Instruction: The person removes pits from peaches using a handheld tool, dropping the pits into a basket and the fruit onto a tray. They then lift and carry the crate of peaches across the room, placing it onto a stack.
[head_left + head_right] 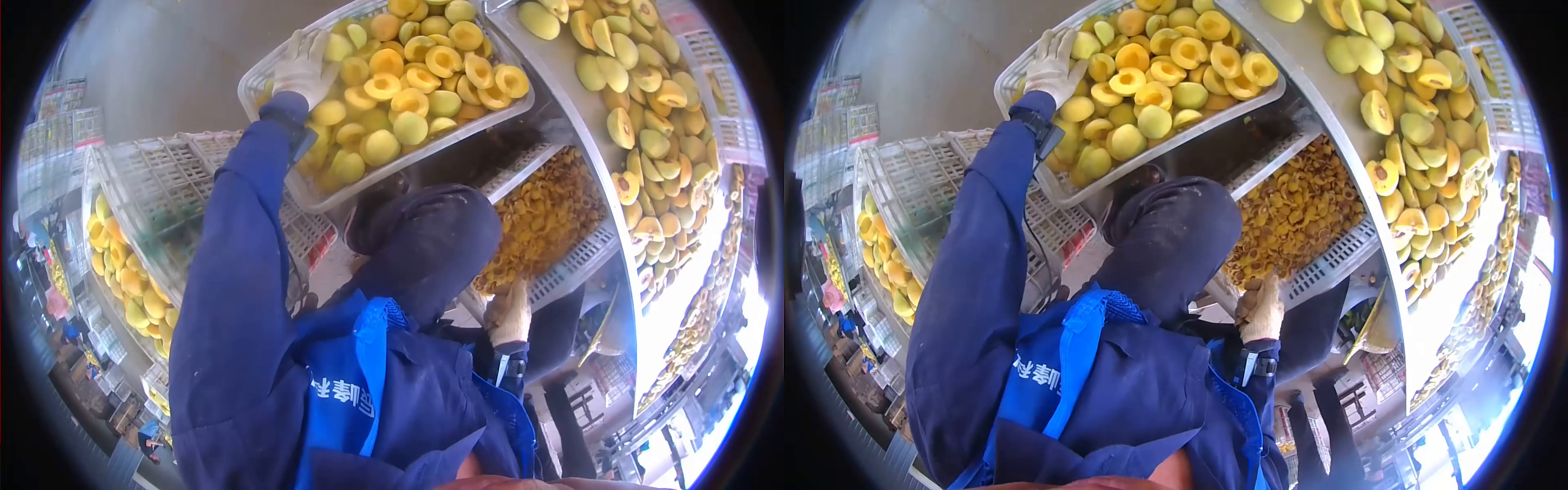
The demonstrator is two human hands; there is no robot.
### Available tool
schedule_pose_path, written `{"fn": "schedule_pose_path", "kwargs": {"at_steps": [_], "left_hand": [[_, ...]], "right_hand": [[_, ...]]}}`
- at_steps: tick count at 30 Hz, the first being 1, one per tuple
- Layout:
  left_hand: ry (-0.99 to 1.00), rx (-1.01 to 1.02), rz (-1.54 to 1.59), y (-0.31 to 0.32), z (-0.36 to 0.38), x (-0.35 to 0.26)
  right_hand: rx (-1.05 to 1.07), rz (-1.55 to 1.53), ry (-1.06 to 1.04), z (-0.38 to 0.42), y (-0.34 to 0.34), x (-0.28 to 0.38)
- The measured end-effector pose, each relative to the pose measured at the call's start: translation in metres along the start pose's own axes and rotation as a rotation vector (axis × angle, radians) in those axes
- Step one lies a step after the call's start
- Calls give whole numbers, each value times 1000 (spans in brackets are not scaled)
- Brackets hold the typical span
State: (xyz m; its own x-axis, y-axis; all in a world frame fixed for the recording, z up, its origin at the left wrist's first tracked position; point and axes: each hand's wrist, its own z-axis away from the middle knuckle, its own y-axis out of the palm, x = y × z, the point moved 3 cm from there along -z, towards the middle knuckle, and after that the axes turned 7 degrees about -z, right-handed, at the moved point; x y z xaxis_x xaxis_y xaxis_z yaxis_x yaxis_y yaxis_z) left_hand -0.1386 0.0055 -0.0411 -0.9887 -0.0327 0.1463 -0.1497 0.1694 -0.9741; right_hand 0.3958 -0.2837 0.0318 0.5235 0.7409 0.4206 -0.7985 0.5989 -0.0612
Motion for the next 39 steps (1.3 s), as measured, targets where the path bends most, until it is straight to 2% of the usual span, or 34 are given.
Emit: {"fn": "schedule_pose_path", "kwargs": {"at_steps": [4,6,7,9,10,12,14,16,18,20,22,24,25,26,28,31,32,33,34,35,36,39], "left_hand": [[-101,41,23,-54,-3,-38],[-100,328,135,-6,42,-68],[149,101,165,-49,67,-96],[103,122,146,-43,64,-97],[105,199,192,-54,56,-99],[126,269,75,-74,44,-109],[161,-146,153,-65,26,-119],[118,-122,499,-163,-11,-180],[306,-355,601,-237,-45,-251],[440,-77,538,-275,-79,-323],[418,181,377,-260,-112,-395],[369,208,337,-216,-130,-442],[618,232,325,-201,-140,-453],[693,91,298,-200,-135,-457],[711,145,246,-209,-123,-462],[365,473,1186,-227,-95,-435],[195,532,1435,-260,-72,-425],[218,583,1648,-276,-54,-409],[315,618,1805,-296,-30,-397],[286,661,2084,-313,-5,-389],[354,688,2243,-322,16,-380],[316,658,2485,-338,71,-366]], "right_hand": [[51,51,-79,11,2,0],[84,40,-39,-10,-5,-15],[92,45,-21,-19,-6,-21],[66,90,-61,-3,2,-7],[58,28,-29,-4,2,-4],[75,101,-166,19,7,8],[110,68,-154,14,-2,8],[123,114,-149,7,-15,5],[115,74,-144,2,-20,5],[100,59,-143,8,-20,13],[110,16,-163,7,-20,15],[139,-21,-194,18,-24,24],[203,-6,-255,23,-30,29],[215,8,-295,28,-35,34],[238,47,-375,42,-44,43],[283,-19,-408,61,-53,57],[306,-42,-428,68,-54,62],[344,-71,-514,75,-55,65],[366,-43,-478,95,-56,77],[381,-37,-631,106,-53,81],[395,-32,-785,116,-48,85],[378,35,-956,147,-31,90]]}}
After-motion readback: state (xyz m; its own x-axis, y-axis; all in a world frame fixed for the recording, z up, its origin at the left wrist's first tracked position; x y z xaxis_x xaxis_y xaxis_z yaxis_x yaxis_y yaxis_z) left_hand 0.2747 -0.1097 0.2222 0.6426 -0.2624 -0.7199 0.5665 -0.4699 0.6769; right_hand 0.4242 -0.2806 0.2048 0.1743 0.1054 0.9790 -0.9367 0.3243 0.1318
